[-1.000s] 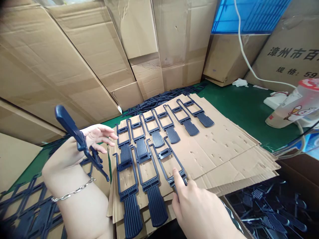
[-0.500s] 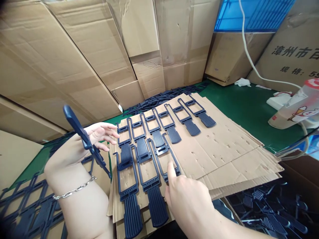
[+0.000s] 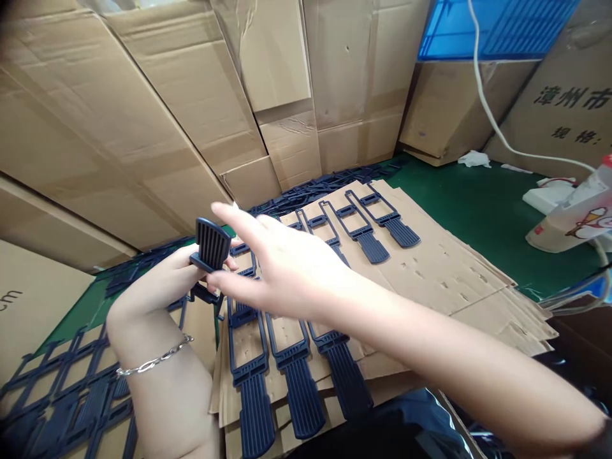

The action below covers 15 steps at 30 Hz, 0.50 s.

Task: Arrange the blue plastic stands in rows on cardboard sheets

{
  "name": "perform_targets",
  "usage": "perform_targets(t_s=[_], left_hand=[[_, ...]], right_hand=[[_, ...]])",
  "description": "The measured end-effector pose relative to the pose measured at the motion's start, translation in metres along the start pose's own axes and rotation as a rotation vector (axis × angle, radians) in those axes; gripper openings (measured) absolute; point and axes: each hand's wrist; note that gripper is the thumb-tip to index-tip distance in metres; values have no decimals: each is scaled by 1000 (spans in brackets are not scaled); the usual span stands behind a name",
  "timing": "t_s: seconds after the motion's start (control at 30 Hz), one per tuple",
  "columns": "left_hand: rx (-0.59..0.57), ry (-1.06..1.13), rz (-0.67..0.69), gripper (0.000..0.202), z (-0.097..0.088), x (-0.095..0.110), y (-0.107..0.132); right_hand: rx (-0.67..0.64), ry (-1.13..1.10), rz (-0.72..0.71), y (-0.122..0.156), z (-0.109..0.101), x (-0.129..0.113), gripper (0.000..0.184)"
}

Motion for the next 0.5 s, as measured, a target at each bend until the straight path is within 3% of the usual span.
perform_targets(t_s=[0.03, 0.13, 0.23, 0.3, 0.37, 0.5], left_hand=[[3, -7, 18, 12, 0, 0, -1], [27, -6, 21, 11, 2, 1, -2], [40, 14, 56, 18, 3, 2, -3], [91, 49, 111, 33, 1, 1, -2], [212, 82, 152, 45, -2, 0, 1], [474, 227, 196, 37, -11, -7, 9]], right_hand=[[10, -55, -27, -13, 2, 2, 62], [-76, -168, -68, -40, 10, 6, 25], [-115, -324, -13, -40, 10, 11, 19], [-85, -520, 94, -28, 5, 20, 17], [-10, -746, 207, -7, -1, 33, 18], [265, -973, 349, 55, -12, 57, 28]])
Point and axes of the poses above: each hand's wrist, its own y-axis away from the middle knuckle, its own z-axis out of the palm, x = y × z, and after that the axes turned 9 degrees about -x, right-handed
